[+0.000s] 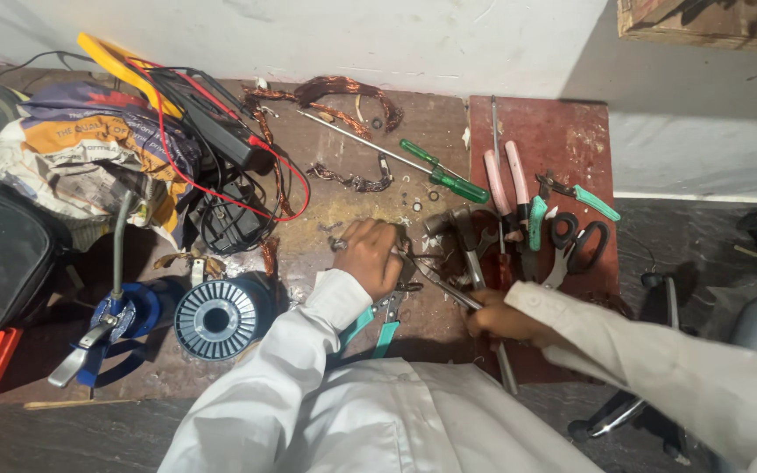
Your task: The person uses pliers and a hammer to remove copper windings from a cylindrical metal component on a workbench. They repeatedly strike the component to loosen the windings and pull them out with pliers, placing the removed pieces on the table.
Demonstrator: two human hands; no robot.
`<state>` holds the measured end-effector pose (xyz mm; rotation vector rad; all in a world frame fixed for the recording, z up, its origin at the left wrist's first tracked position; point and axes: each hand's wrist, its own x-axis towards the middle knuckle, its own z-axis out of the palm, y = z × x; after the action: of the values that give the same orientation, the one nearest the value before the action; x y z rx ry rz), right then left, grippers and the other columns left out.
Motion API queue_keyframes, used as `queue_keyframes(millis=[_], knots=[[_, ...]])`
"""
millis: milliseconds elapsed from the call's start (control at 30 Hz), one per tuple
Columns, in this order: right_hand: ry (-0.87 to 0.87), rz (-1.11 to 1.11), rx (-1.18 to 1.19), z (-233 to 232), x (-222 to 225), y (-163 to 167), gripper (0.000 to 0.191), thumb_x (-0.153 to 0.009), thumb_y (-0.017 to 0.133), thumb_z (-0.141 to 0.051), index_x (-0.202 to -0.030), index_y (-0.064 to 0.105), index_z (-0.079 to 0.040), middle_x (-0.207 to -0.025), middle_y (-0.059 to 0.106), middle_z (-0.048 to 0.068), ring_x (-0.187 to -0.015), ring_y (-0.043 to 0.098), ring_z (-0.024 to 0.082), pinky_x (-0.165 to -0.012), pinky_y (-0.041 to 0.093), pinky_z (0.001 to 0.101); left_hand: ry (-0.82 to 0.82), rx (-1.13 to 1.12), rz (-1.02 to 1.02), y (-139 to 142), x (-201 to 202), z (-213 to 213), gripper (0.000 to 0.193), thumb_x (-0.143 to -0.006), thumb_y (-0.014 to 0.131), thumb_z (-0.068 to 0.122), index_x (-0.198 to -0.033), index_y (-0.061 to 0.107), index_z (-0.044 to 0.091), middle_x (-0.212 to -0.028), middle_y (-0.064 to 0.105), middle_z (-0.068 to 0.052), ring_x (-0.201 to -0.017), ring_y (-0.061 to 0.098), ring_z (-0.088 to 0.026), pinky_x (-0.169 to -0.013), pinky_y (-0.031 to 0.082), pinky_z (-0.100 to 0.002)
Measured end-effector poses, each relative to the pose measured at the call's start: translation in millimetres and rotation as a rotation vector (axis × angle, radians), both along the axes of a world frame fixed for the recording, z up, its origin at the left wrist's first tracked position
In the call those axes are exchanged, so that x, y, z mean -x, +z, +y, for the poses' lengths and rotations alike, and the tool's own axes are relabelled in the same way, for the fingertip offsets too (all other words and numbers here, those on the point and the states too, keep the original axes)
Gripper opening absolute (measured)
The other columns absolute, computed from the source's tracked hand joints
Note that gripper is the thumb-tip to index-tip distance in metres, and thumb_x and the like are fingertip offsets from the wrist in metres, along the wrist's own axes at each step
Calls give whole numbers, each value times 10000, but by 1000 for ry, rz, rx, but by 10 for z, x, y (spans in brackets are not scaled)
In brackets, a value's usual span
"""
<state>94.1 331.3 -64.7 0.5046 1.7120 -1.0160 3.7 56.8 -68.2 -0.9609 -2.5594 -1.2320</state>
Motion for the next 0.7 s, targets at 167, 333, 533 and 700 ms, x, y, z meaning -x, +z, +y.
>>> queue_keyframes(millis=[167,333,533,700], knots=[[-65,182,-52,-125,-233,249,408,-746,662,-228,-1127,664,-85,-882,648,84,-881,601,214,-790,476,382,44,10,-10,-18,-35,119,224,-770,582,140,-954,591,12,-934,643,-180,-935,583,-374,-921,446,-493],[-192,166,-157,-303,-321,105,453,-746,675,-219,-1176,649,-82,-923,689,86,-912,633,211,-824,486,380,139,-23,34,-44,-44,209,225,-766,570,135,-952,615,17,-925,650,-169,-902,580,-355,-901,451,-476],[-383,350,-137,-508,-429,-527,255,-675,684,-112,-904,683,1,-743,644,123,-732,623,229,-662,491,379,269,12,9,-68,-38,335,135,-778,580,142,-851,563,29,-896,634,-169,-886,574,-359,-881,445,-488],[-369,502,-272,-806,-409,-925,206,-653,704,-99,-840,686,-16,-738,672,116,-726,644,248,-675,506,361,390,58,-40,-34,-57,428,116,-791,575,130,-855,559,35,-878,603,-171,-853,560,-363,-858,430,-505]])
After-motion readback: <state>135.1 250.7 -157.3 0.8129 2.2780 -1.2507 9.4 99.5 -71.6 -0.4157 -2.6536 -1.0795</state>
